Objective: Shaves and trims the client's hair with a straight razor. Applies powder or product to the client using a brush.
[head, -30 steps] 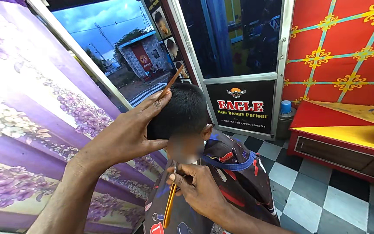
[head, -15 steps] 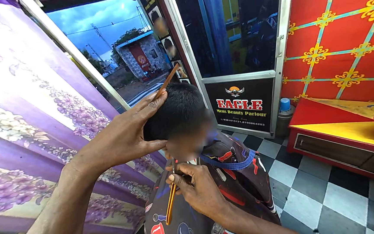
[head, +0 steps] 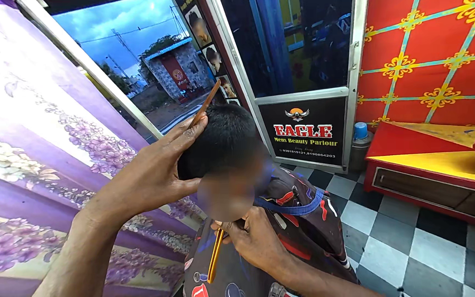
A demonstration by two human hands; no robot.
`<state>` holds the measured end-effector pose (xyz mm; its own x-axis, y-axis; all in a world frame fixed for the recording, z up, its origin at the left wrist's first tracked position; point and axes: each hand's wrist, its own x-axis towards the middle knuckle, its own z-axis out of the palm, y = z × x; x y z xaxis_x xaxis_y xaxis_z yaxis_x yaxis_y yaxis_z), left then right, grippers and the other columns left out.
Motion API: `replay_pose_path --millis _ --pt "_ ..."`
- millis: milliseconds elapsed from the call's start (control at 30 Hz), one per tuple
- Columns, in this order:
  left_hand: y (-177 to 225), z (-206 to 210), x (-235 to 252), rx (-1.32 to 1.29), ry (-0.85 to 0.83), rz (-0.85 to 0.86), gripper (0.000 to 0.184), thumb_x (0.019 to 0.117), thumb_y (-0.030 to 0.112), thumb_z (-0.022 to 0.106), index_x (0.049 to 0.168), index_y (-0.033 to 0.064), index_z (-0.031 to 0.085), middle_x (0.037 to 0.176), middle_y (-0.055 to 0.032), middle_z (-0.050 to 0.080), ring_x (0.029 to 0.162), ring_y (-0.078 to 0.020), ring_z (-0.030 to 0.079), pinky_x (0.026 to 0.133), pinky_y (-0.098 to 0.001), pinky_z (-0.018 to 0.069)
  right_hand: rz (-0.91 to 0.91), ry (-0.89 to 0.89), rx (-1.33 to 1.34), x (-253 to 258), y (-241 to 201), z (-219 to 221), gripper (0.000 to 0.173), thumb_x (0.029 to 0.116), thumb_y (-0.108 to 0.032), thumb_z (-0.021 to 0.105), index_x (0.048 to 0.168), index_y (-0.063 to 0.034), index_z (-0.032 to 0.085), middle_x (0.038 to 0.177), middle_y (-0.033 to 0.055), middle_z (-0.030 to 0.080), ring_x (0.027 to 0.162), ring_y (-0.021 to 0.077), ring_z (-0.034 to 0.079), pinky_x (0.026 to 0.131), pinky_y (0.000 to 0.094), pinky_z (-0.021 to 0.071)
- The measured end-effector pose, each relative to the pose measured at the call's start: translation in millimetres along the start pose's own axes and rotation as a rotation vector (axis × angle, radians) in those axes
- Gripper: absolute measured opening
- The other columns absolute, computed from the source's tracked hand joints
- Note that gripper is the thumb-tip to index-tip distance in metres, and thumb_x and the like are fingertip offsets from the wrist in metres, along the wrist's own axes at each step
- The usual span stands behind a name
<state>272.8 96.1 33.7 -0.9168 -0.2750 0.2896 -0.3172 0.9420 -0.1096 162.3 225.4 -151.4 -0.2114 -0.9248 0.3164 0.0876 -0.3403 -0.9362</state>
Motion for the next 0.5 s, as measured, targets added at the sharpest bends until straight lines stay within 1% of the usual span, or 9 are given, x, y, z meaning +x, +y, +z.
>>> replay_pose_path --millis 167,333,467,500 --pt "0.6 -0.4 -0.2 -0.004 -0.002 0.006 0.104 0.0768 0.060 0.075 0.163 0.0224 0.032 0.166 -0.0031 0.032 0.142 -0.0140 0.046 0.106 -0.0376 0.0518 0.043 0.045 0.131 0.6 -1.8 0.6 0.021 0.1049 -0.015 0.058 0.115 -0.0020 0.071 0.103 0.0073 0.076 0.091 0.0162 0.076 0.078 0.0316 0.0660" --pt "1.4 -0.2 -0.1 0.000 0.014 0.013 0.104 0.0769 0.060 0.075 0.163 0.0208 0.032 0.166 -0.0037 0.033 0.140 -0.0136 0.049 0.103 -0.0363 0.0526 -0.024 -0.029 0.001 -0.1 0.6 1.9 0.026 0.1052 -0.022 0.057 0.117 -0.0041 0.072 0.101 0.0033 0.076 0.087 0.0114 0.074 0.077 0.0289 0.0642" --pt "1.2 0.1 -1.1 -0.009 0.017 0.011 0.102 0.0763 0.057 0.076 0.162 0.0217 0.034 0.166 -0.0031 0.033 0.138 -0.0141 0.051 0.099 -0.0368 0.0551 0.033 0.022 0.122 0.6 -2.6 1.8 0.023 0.1048 -0.016 0.058 0.117 -0.0016 0.071 0.102 0.0066 0.076 0.089 0.0146 0.076 0.077 0.0301 0.0655" --pt "1.0 -0.2 -1.4 -0.010 0.012 0.007 0.102 0.0764 0.057 0.076 0.162 0.0218 0.034 0.167 -0.0025 0.031 0.139 -0.0138 0.050 0.100 -0.0369 0.0546 0.052 0.035 0.168 0.5 -2.9 2.0 0.022 0.1048 -0.014 0.057 0.117 -0.0010 0.070 0.102 0.0079 0.076 0.090 0.0163 0.076 0.077 0.0314 0.0659"
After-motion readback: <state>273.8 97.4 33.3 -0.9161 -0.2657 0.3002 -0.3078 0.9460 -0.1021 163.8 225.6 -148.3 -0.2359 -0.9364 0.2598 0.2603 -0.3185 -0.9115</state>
